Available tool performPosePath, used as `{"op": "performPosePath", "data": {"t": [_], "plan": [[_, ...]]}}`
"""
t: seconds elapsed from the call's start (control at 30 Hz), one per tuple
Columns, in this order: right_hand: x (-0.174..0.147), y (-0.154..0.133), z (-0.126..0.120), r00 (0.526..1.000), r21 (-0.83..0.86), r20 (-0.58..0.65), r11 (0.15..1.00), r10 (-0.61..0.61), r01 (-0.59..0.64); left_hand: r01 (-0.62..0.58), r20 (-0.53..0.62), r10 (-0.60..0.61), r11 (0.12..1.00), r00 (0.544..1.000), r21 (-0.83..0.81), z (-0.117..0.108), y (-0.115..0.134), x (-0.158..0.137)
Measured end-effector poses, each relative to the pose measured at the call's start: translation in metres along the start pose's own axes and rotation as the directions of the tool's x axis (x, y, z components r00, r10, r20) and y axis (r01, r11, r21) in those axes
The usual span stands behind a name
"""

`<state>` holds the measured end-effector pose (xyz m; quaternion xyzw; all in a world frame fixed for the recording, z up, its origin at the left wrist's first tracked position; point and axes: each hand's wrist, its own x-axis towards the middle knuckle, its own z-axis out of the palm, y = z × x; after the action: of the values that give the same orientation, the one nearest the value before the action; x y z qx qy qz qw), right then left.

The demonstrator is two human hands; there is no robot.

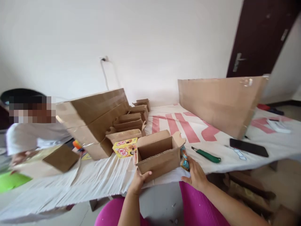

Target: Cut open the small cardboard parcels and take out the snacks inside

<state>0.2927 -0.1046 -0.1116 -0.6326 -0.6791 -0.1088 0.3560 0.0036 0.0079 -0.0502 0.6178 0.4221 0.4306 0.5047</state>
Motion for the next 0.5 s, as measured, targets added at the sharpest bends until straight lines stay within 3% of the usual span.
{"op": "performPosePath", "data": {"t": [0.2,0.4,0.5], "plan": [[0.005,-0.013,-0.002,0.990,-0.096,0.050,0.987,0.133,-0.127,-0.051,-0.083,0.056,0.997,0.995,0.062,-0.001,-0.010,0.005],[0.000,-0.005,0.006,0.997,-0.157,-0.029,0.985,0.074,-0.077,0.009,-0.102,-0.016,0.998,0.995,-0.064,0.001,-0.012,0.007],[-0.001,-0.001,0.006,0.999,-0.181,-0.041,0.983,0.021,-0.028,-0.044,-0.162,0.030,0.995,0.986,-0.086,-0.020,-0.008,0.008]]}}
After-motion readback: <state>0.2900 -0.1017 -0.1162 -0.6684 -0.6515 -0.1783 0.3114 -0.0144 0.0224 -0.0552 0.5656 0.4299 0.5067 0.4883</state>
